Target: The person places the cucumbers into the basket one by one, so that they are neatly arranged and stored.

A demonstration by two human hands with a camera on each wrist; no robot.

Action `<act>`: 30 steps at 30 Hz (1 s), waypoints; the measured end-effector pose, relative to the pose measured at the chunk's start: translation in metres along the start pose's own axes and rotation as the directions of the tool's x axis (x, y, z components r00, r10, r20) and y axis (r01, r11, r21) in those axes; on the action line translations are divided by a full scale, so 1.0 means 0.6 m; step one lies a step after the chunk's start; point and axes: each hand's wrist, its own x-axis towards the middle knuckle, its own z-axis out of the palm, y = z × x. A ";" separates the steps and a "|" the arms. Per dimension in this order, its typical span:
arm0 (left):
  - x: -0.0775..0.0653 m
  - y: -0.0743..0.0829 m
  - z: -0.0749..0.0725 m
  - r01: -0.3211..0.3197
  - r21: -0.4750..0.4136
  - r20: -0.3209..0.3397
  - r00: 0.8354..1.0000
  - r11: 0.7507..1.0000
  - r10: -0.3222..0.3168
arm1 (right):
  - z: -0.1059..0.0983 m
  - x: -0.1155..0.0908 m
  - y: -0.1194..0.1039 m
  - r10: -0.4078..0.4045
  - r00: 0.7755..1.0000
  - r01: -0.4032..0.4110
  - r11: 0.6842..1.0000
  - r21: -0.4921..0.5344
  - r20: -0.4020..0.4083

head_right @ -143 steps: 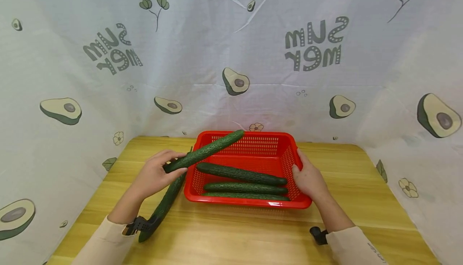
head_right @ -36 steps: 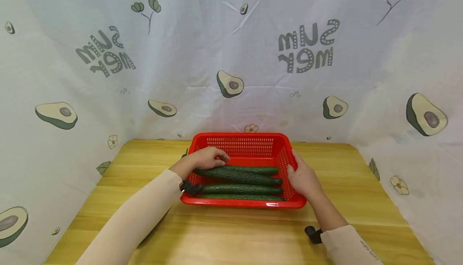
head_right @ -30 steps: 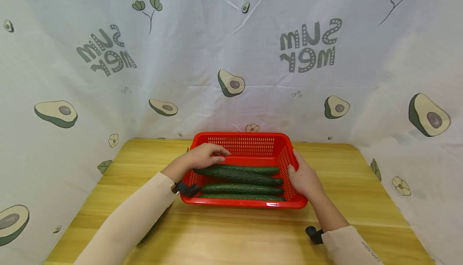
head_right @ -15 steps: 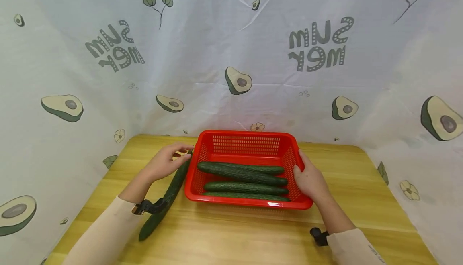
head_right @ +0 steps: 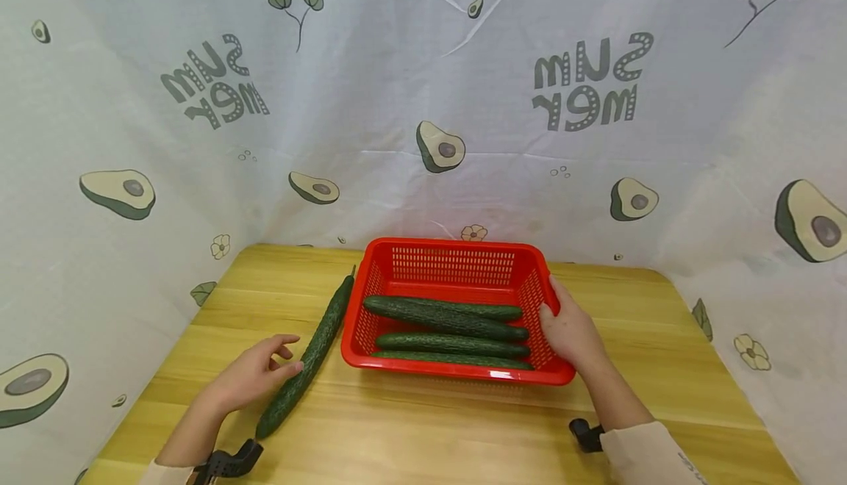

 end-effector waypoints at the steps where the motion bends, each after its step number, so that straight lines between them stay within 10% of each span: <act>1: -0.009 -0.004 0.002 0.021 -0.001 0.016 1.000 1.000 -0.021 | -0.001 0.000 -0.001 0.000 1.000 0.000 1.000 0.000 -0.001; 20: -0.063 -0.013 0.043 0.114 0.055 -0.116 0.987 0.992 -0.107 | -0.002 0.000 0.000 -0.003 1.000 0.003 1.000 -0.005 0.007; 30: -0.062 -0.016 0.041 0.189 -0.157 -0.125 0.970 0.969 -0.209 | -0.003 0.000 0.002 0.001 1.000 -0.001 1.000 -0.009 -0.001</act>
